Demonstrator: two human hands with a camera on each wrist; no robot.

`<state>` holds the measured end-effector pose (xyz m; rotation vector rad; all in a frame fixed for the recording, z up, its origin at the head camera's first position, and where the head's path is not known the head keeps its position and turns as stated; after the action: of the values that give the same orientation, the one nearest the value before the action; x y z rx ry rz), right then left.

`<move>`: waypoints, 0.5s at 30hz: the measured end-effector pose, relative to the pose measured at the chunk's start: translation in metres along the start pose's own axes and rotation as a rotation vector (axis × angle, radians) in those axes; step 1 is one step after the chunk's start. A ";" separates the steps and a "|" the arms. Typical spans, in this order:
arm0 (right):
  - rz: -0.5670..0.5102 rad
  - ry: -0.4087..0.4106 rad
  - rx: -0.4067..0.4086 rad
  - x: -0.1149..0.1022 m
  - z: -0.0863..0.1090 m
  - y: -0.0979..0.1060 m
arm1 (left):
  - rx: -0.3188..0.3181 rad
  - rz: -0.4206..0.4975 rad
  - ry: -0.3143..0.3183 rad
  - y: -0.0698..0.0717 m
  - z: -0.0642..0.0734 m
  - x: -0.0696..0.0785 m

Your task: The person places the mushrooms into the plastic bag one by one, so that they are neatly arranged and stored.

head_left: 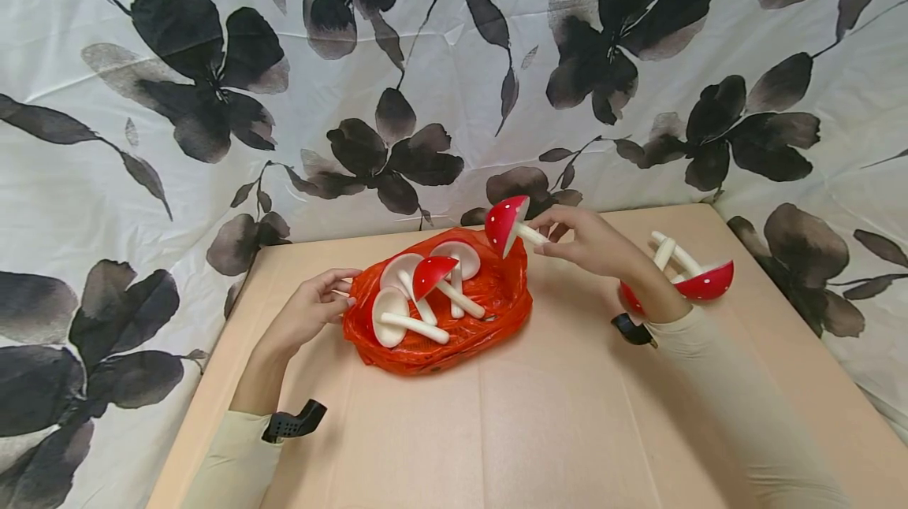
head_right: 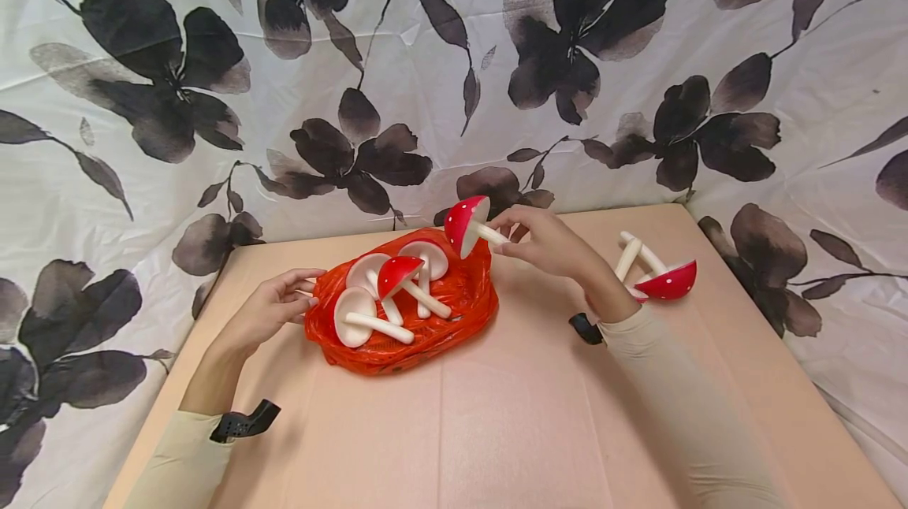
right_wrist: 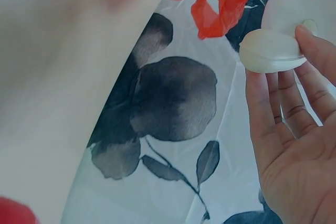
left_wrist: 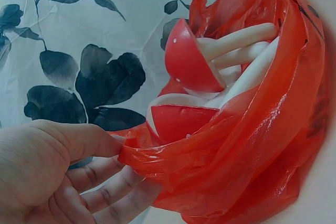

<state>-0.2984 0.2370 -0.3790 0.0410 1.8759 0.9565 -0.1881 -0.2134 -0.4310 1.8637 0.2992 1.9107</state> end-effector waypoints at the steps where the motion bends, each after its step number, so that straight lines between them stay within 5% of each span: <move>1: -0.011 0.003 0.000 -0.002 -0.001 -0.001 | 0.000 -0.001 0.000 0.000 0.000 0.000; 15: -0.050 0.041 -0.005 -0.022 -0.017 -0.019 | -0.005 -0.001 0.005 0.001 -0.001 0.002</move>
<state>-0.2934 0.2038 -0.3708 -0.0288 1.9038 0.9335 -0.1888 -0.2131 -0.4288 1.8554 0.2970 1.9146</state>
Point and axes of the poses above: each hand's wrist, its own z-axis away from the middle knuckle, its own y-axis out of the back of the hand, x = y × z, the point moved 2 cm from there along -z, towards the middle knuckle, and after that the axes turned 3 degrees about -z, right-handed, at the moved point
